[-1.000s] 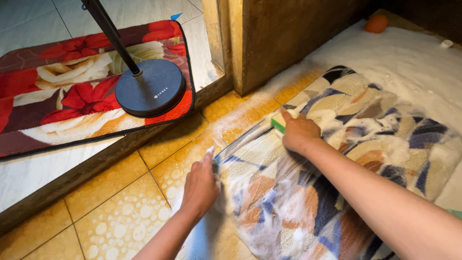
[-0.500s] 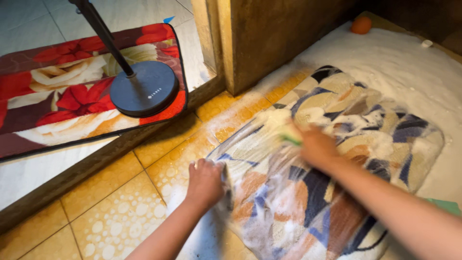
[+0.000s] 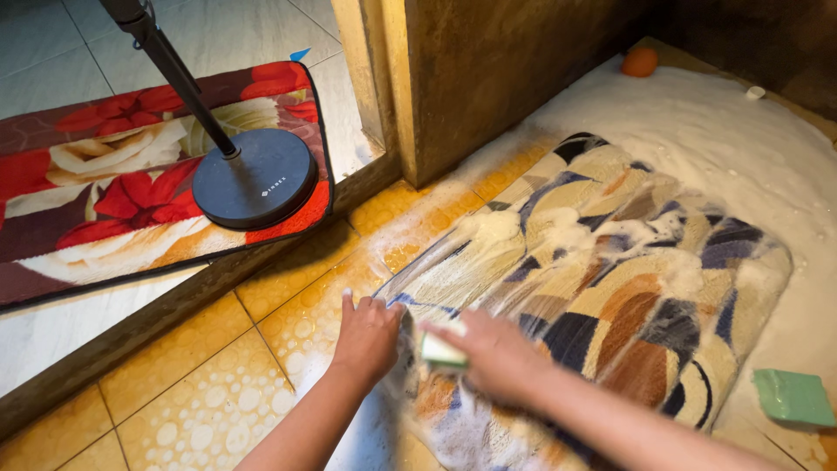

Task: The person scrubs a patterned rug on a tiled floor using a green sponge and soapy water. They repeatedly rub the rug's surface, generating foam, and occasionally adjust the rug's position to reach different areas.

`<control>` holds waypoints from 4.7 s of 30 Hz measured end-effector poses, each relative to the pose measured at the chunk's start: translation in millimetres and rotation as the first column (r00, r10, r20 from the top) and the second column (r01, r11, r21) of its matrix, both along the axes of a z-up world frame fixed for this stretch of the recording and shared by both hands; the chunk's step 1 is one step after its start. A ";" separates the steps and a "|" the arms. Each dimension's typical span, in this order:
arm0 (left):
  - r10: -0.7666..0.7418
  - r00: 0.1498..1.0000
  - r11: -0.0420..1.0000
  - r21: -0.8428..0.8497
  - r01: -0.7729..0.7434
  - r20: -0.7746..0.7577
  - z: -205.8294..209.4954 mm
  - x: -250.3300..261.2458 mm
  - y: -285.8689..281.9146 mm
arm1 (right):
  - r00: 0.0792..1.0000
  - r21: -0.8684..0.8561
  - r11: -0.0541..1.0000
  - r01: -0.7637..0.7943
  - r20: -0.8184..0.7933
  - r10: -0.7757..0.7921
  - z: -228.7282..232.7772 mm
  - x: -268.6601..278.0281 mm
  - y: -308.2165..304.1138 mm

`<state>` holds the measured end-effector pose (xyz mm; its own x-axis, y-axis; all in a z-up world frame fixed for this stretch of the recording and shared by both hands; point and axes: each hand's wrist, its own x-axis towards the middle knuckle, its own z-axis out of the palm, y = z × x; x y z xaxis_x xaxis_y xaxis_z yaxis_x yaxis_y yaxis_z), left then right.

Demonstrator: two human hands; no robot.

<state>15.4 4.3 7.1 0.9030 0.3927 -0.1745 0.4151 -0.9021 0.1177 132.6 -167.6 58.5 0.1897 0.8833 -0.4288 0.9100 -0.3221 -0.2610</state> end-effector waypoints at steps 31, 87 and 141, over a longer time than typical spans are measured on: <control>-0.110 0.983 0.990 0.069 0.122 -0.149 12.0 61.0 2.8 | 0.789 0.224 0.807 0.546 0.186 -0.585 -32.7 144.4 -9.9; 0.135 0.991 0.986 -0.105 -0.133 0.014 -12.8 90.3 10.9 | 0.891 0.149 0.926 0.348 0.254 -0.376 -32.6 137.1 72.1; -0.171 0.978 0.982 0.061 0.179 -0.119 -27.3 159.3 -28.0 | 0.455 0.296 0.558 0.775 0.349 -0.819 -60.4 400.4 -6.4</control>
<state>174.8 -23.7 -20.2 0.9350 0.2451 -0.2565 0.2568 -0.9664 0.0127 533.0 -174.0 -1.9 0.9588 0.2790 -0.0529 0.2789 -0.9603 -0.0096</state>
